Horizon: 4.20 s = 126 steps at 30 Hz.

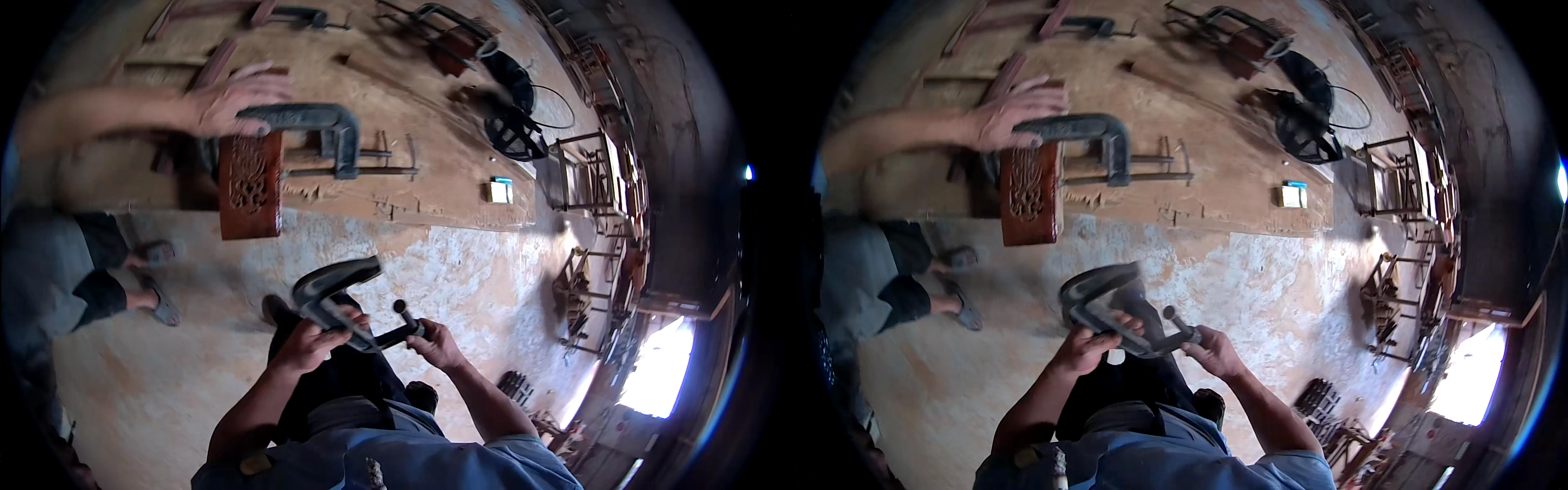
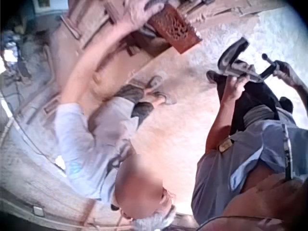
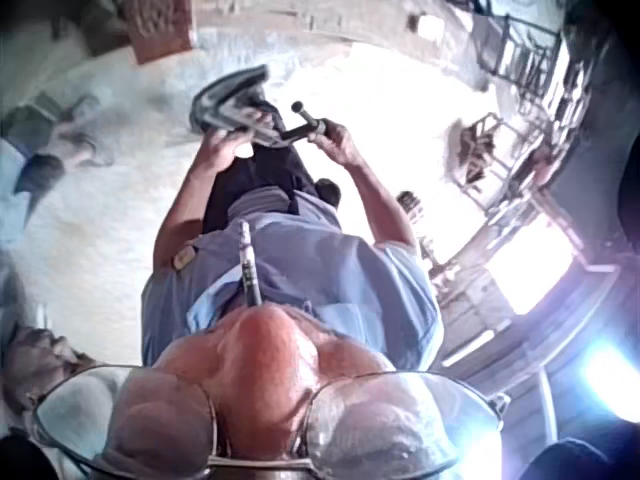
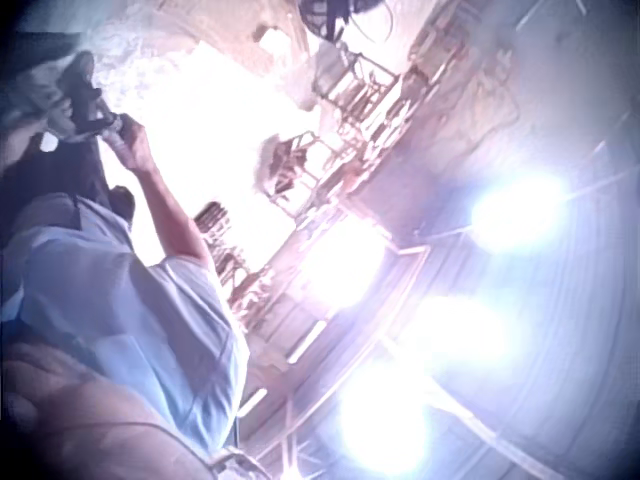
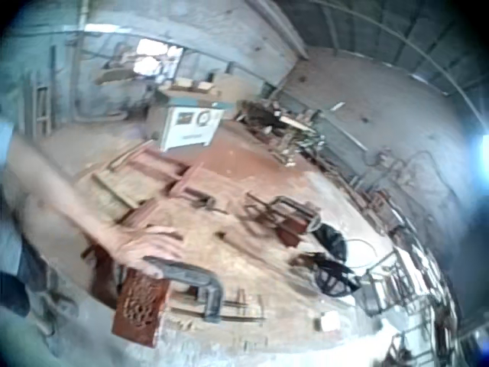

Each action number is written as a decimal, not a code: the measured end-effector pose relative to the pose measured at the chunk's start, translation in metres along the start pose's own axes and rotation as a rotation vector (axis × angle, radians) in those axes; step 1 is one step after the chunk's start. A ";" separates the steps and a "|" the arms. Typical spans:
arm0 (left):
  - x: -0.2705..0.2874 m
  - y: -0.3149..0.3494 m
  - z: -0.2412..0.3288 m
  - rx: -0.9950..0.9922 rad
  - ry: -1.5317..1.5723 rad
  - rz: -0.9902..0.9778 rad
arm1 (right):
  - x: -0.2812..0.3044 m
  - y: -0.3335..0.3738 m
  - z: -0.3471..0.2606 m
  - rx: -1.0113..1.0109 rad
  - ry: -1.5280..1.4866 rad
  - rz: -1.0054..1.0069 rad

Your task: The person uses C-clamps to secure a carved wooden block to a workbench. They tighten the clamps by hand, reposition the wood, and add a small wooden block as a spacer before tightening another clamp.

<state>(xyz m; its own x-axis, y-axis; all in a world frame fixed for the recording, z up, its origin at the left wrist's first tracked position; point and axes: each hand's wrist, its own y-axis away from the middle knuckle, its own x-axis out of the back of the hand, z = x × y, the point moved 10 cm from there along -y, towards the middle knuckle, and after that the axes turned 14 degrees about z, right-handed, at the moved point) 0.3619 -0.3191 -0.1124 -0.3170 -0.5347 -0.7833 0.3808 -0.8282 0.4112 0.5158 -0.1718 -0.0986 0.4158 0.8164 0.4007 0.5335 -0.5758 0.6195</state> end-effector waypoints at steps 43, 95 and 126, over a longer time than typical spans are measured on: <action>0.208 0.296 -0.177 0.272 -0.710 1.427 | 0.238 -0.420 -0.223 0.638 0.838 0.380; -0.097 0.032 0.138 -0.775 -1.206 1.093 | -0.016 -0.014 -0.343 0.872 -0.511 -0.447; 0.175 -0.019 0.172 -0.932 -0.902 1.287 | 0.221 -0.239 0.035 0.099 0.448 0.469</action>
<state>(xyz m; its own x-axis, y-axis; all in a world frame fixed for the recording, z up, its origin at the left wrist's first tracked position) 0.1493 -0.4255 -0.1771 0.3333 -0.8690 0.3656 0.9428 0.3088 -0.1255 0.5056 0.1449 -0.1818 0.2853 0.4044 0.8690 0.4446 -0.8590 0.2538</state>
